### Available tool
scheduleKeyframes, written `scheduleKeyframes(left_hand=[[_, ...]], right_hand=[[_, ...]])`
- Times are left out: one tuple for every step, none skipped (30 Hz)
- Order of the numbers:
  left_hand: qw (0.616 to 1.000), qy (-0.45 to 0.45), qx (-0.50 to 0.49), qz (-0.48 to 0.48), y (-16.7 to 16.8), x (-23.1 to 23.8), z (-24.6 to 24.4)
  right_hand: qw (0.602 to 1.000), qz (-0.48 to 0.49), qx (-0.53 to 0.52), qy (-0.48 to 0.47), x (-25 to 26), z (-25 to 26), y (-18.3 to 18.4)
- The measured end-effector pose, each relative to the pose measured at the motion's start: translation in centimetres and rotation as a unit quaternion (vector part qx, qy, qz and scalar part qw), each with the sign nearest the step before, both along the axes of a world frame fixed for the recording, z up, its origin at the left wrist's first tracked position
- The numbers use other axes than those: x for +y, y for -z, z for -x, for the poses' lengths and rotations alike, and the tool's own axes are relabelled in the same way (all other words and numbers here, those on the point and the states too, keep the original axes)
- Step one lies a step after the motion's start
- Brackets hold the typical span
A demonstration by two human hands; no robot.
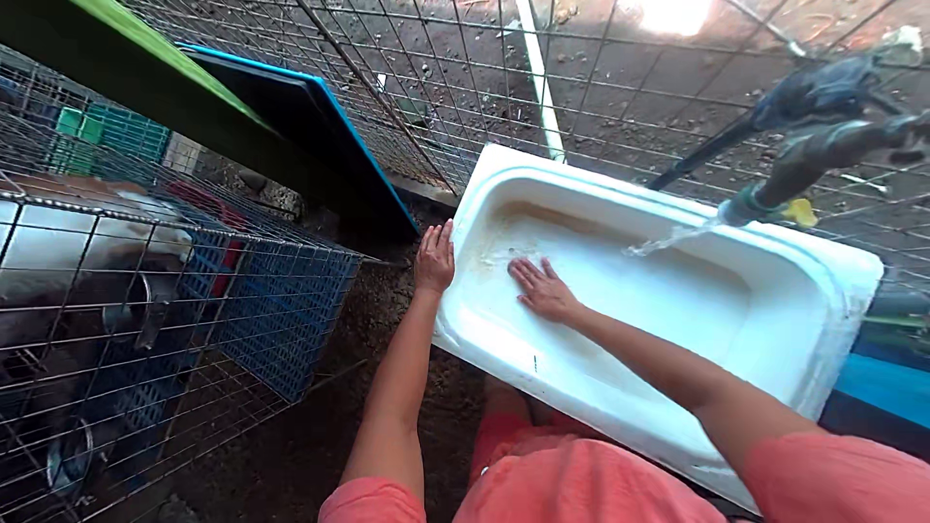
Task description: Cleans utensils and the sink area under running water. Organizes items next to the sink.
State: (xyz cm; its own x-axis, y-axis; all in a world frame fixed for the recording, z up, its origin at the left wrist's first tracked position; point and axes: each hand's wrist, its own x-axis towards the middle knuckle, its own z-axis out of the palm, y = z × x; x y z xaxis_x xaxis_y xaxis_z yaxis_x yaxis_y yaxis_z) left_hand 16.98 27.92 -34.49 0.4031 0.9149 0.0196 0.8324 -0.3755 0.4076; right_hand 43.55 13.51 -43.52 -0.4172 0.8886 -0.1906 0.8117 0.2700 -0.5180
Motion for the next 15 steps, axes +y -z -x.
scheduleKeyframes(left_hand=[[1.000, 0.002, -0.001, 0.002, -0.1, 0.1, 0.0], [1.000, 0.003, -0.001, 0.005, -0.3, 0.1, -0.1], [1.000, 0.004, -0.003, 0.008, -0.4, 0.1, -0.2], [1.000, 0.005, -0.005, 0.005, -0.3, 0.1, -0.1], [1.000, 0.006, -0.009, 0.002, -0.2, 0.1, -0.1], [1.000, 0.007, -0.012, 0.002, -0.2, 0.0, -0.1], [1.000, 0.008, -0.013, 0.004, -0.1, -0.1, 0.0], [1.000, 0.010, -0.014, 0.002, -0.1, -0.1, 0.0], [1.000, 0.012, -0.016, -0.005, -0.1, 0.0, -0.1], [1.000, 0.013, -0.016, -0.006, -0.2, 0.2, -0.1], [1.000, 0.013, -0.014, -0.003, -0.2, 0.2, -0.1], [1.000, 0.014, -0.012, 0.001, -0.2, 0.1, 0.0], [1.000, 0.013, -0.010, 0.002, -0.1, 0.1, 0.0], [1.000, 0.013, -0.010, 0.003, -0.1, 0.2, 0.0], [1.000, 0.012, -0.009, 0.004, -0.1, 0.2, 0.1]], right_hand=[[0.999, -0.031, 0.008, 0.002, -2.2, -2.3, 0.1], [0.999, -0.049, 0.006, 0.011, -4.8, -5.0, -0.1], [0.998, -0.050, -0.009, 0.044, -7.2, -7.9, -0.5], [0.992, -0.052, -0.038, 0.104, -9.1, -10.8, -1.0], [0.979, -0.061, -0.075, 0.181, -9.9, -13.4, -1.3], [0.957, -0.066, -0.108, 0.260, -10.1, -15.3, -1.6], [0.935, -0.057, -0.129, 0.326, -9.8, -16.1, -2.0], [0.917, -0.047, -0.144, 0.368, -9.1, -15.9, -2.2], [0.909, -0.034, -0.144, 0.390, -8.0, -14.9, -2.3], [0.908, -0.010, -0.134, 0.398, -6.5, -13.1, -2.6], [0.911, 0.018, -0.121, 0.394, -4.8, -11.1, -2.8], [0.917, 0.038, -0.113, 0.381, -3.3, -9.1, -2.7], [0.925, 0.047, -0.101, 0.365, -1.8, -7.5, -2.5], [0.936, 0.053, -0.082, 0.338, -0.4, -6.3, -2.3], [0.952, 0.043, -0.053, 0.300, 0.9, -5.4, -2.0]])
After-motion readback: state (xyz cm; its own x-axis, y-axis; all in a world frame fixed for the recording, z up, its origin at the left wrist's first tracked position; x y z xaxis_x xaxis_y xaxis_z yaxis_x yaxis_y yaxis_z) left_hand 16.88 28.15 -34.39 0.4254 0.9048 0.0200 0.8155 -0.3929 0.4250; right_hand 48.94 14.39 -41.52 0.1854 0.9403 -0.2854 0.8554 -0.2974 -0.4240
